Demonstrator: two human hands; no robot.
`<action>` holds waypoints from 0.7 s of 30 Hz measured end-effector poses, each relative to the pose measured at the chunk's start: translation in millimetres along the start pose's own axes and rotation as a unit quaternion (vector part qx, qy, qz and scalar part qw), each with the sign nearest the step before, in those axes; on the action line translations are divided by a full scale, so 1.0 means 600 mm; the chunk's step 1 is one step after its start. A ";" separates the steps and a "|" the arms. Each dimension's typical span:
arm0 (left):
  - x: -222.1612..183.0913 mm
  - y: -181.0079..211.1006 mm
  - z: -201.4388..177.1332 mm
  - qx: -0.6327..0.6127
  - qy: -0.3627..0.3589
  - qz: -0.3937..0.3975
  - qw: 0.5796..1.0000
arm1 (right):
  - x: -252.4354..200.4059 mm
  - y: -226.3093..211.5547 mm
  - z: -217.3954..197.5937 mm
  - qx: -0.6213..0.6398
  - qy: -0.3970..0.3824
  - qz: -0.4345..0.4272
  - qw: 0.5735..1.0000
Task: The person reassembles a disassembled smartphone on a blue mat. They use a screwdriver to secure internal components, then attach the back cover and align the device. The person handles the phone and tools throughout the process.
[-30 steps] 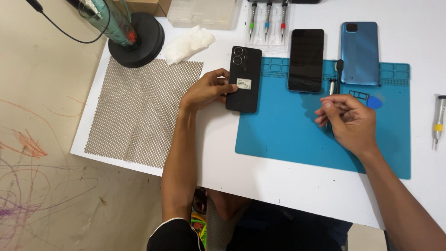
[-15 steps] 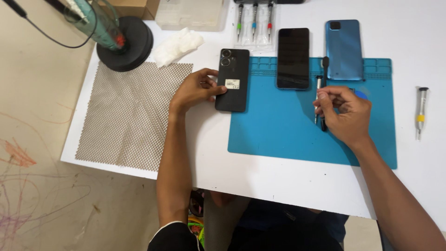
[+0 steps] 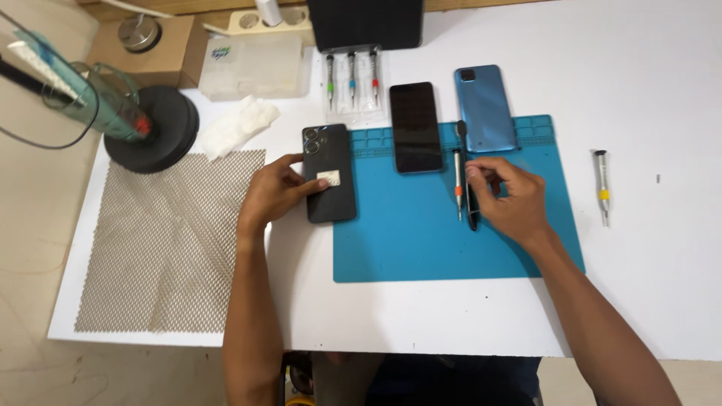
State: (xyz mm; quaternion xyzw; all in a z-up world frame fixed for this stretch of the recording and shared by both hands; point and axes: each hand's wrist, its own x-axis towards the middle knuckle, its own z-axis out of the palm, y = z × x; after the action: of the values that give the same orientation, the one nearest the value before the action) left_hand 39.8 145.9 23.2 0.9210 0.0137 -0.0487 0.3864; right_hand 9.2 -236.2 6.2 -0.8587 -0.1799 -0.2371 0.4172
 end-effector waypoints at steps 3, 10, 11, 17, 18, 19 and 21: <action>-0.002 0.001 -0.006 -0.004 -0.008 -0.013 1.000 | 0.006 0.005 -0.009 -0.017 0.001 0.010 1.000; 0.009 0.015 -0.012 0.042 -0.027 -0.051 0.997 | 0.019 0.032 -0.025 -0.058 0.017 0.091 0.994; 0.011 0.017 -0.011 0.056 -0.029 -0.056 0.996 | 0.021 0.036 -0.028 -0.076 0.008 0.122 0.990; 0.009 0.030 -0.007 0.104 -0.042 -0.059 0.992 | 0.038 0.062 -0.025 -0.148 -0.032 0.192 0.969; 0.009 0.033 -0.005 0.122 -0.044 -0.055 0.990 | 0.045 0.065 -0.024 -0.161 -0.040 0.192 0.967; 0.010 0.036 -0.004 0.129 -0.051 -0.055 0.989 | 0.052 0.067 -0.022 -0.173 -0.048 0.191 0.965; 0.013 0.042 -0.006 0.143 -0.064 -0.055 0.986 | 0.069 0.069 -0.019 -0.186 -0.076 0.219 0.955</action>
State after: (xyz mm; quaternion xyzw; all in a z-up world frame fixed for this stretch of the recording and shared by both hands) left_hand 49.6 130.7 42.9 0.9595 0.0319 -0.1304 0.2475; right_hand 61.4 -265.1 9.3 -0.9547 0.0288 -0.1034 0.2774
